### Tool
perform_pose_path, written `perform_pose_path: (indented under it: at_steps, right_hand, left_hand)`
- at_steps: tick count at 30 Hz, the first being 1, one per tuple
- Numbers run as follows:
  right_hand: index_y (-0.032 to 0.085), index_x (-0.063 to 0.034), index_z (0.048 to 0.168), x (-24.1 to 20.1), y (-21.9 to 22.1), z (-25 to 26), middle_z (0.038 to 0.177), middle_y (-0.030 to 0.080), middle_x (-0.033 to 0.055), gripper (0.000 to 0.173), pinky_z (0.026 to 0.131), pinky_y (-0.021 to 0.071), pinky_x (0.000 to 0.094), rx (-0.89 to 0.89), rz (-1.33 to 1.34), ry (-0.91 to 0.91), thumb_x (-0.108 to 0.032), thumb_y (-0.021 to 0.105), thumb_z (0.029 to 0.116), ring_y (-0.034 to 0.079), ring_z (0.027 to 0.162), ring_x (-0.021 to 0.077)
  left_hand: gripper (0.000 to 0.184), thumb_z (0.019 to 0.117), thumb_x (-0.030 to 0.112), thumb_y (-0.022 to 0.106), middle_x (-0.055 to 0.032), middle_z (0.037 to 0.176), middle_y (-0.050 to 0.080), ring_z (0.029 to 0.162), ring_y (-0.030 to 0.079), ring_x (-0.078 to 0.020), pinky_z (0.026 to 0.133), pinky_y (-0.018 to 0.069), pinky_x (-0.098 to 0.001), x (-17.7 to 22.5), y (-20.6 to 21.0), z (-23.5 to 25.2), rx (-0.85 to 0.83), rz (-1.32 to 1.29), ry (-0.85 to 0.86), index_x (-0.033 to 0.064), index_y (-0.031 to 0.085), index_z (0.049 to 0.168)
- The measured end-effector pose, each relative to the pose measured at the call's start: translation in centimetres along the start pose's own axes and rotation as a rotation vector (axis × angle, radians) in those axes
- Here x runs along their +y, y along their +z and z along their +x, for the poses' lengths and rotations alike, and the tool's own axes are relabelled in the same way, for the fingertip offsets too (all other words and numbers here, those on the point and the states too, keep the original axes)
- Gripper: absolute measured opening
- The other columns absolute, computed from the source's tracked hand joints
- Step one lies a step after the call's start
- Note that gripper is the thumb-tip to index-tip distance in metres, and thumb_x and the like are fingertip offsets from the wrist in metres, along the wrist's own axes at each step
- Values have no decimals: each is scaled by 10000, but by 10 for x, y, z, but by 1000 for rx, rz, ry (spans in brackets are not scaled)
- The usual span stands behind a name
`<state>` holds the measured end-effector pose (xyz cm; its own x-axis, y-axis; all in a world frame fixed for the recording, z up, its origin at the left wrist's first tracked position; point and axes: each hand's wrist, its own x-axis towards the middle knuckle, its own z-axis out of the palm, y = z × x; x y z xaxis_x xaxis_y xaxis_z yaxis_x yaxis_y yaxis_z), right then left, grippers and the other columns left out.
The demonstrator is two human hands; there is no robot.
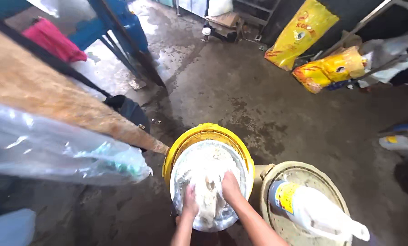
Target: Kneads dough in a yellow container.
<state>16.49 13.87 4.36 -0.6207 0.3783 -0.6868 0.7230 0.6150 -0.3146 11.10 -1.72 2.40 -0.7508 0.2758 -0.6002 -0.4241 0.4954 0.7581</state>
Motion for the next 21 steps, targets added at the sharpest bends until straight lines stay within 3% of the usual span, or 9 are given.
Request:
perform_pose_path:
  at_steps: [1, 3, 5, 7, 9, 12, 15, 21]
  right_hand:
    - [521, 171, 1375, 6, 6, -9, 1485, 480, 340, 451, 1225, 314, 486, 51, 57, 82, -51, 547, 983, 420, 1452, 421]
    - [497, 103, 1443, 18, 31, -13, 1500, 482, 307, 557, 1218, 341, 472, 248, 229, 229, -154, 622, 965, 436, 1446, 394]
    - [488, 8, 1490, 27, 55, 0, 1490, 523, 246, 647, 1191, 388, 463, 373, 392, 349, -315, 685, 965, 489, 1416, 348]
    - [451, -2, 1513, 39, 80, 21, 1467, 545, 245, 683, 1167, 415, 479, 403, 515, 438, -325, 694, 962, 526, 1383, 341]
    - [439, 41, 1507, 44, 94, 33, 1480, 527, 265, 629, 1193, 383, 472, 464, 722, 458, -253, 660, 997, 502, 1404, 346]
    - [379, 65, 1533, 34, 92, 26, 1552, 440, 274, 512, 1232, 315, 447, 391, 1023, 531, -165, 491, 1090, 418, 1469, 329]
    - [397, 62, 1519, 18, 87, 20, 1535, 463, 257, 457, 1206, 348, 411, 335, 1196, 509, -143, 413, 1110, 447, 1442, 289]
    - [405, 117, 1485, -3, 89, 26, 1484, 497, 293, 564, 1192, 373, 389, 342, 1142, 307, -60, 616, 993, 490, 1398, 304]
  left_hand:
    - [449, 1041, 90, 470, -325, 1452, 509, 1400, 472, -382, 1201, 338, -464, 0, -6, 12, -68, 195, 117, -131, 476, 1431]
    - [578, 978, 244, 618, -286, 1518, 465, 1442, 424, -408, 1215, 316, -515, 2, -17, 38, -171, 536, 220, -26, 499, 1475]
    - [666, 958, 348, 654, -308, 1554, 395, 1423, 421, -459, 1178, 348, -564, 1, -19, 67, -215, 743, 243, 26, 472, 1512]
    - [683, 960, 341, 659, -312, 1551, 400, 1408, 444, -455, 1165, 366, -560, -2, -15, 85, -239, 790, 251, 11, 452, 1521]
    - [684, 971, 288, 663, -298, 1559, 394, 1438, 419, -413, 1196, 339, -523, -5, -8, 91, -280, 683, 229, -14, 415, 1532]
    - [602, 1014, 156, 598, -288, 1509, 473, 1430, 454, -347, 1210, 339, -463, -21, 6, 93, -288, 392, 227, -76, 376, 1524]
    - [465, 1071, 110, 489, -289, 1466, 513, 1387, 496, -330, 1187, 366, -445, -25, 22, 93, -242, 147, 90, -89, 422, 1486]
    - [469, 1110, 188, 415, -308, 1484, 472, 1379, 470, -367, 1164, 364, -489, -6, 20, 79, -241, 90, -91, -94, 404, 1485]
